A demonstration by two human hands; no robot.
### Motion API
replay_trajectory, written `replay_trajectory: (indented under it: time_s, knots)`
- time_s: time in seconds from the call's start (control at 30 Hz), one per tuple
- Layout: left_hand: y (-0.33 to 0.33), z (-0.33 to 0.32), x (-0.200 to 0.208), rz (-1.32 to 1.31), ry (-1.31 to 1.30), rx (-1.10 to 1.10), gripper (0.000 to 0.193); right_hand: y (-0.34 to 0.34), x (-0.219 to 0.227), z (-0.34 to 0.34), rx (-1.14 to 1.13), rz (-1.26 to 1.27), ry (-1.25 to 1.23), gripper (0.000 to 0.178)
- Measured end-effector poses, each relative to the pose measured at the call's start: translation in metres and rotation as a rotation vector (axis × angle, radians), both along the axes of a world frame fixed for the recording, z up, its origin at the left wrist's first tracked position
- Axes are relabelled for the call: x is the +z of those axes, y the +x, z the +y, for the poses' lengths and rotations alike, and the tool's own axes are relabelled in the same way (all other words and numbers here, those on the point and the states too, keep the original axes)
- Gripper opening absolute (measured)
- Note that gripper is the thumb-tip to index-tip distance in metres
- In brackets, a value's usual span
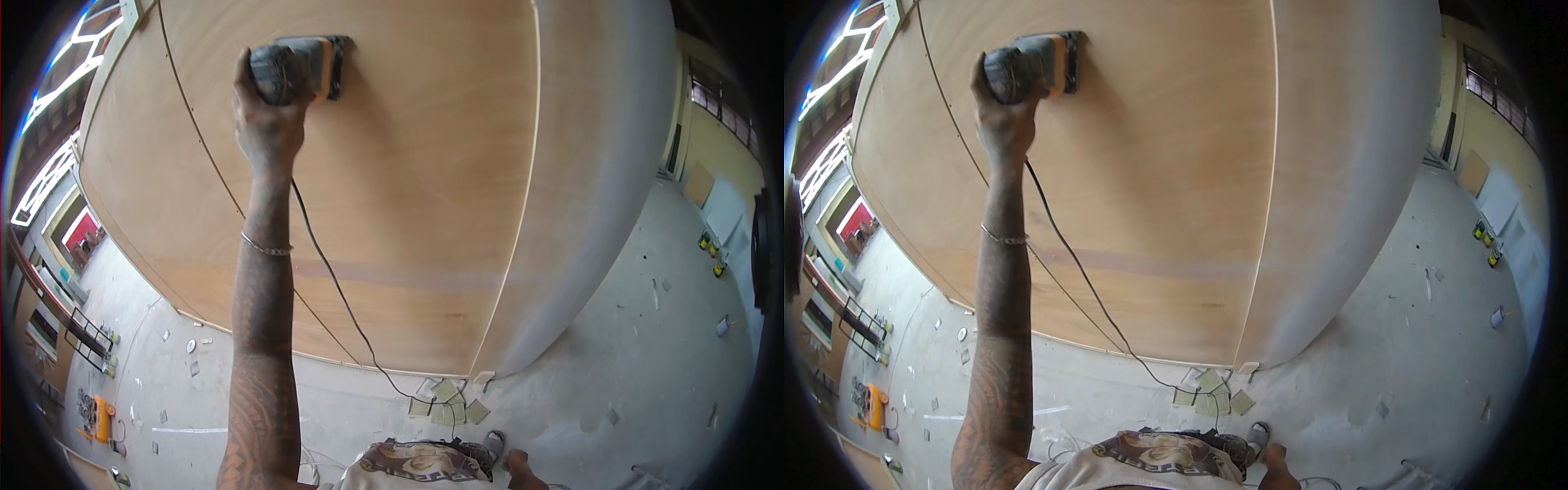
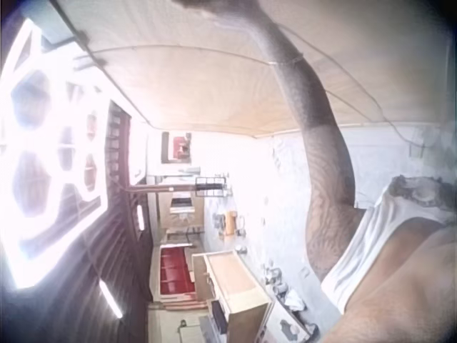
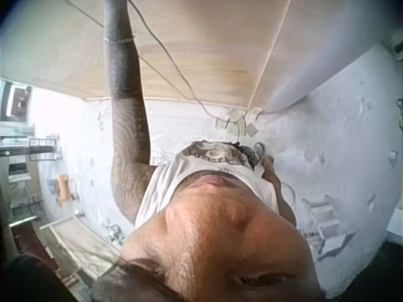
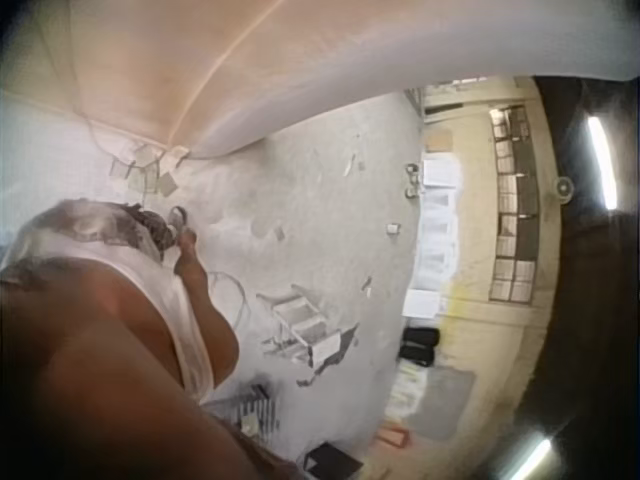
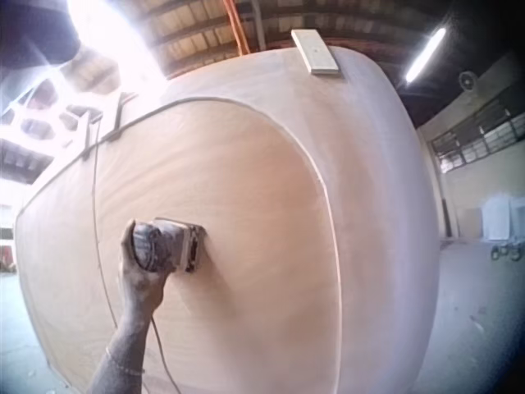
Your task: Using an orbital sander to smooth the surface of a large curved wooden furniture component.
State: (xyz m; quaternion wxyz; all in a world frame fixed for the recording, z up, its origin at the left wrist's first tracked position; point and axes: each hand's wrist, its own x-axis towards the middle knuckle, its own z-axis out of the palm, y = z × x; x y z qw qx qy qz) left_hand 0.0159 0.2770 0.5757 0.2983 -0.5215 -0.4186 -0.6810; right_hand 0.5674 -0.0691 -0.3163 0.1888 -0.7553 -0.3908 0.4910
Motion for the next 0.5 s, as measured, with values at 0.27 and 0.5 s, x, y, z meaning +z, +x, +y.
replay_trajectory:
  time_s: [0.27, 0.5]
  knots:
    - [-0.018, 0.01, -0.086, -0.103, -0.084, -0.019, 0.092, 0.001, -0.001, -0.017, 0.02, 0.033, -0.001, 0.014]
    - [-0.051, -0.005, -0.076, -0.157, -0.077, 0.034, 0.092, -0.098, 0.136, 0.061, -0.508, 0.333, -0.104, 0.011]
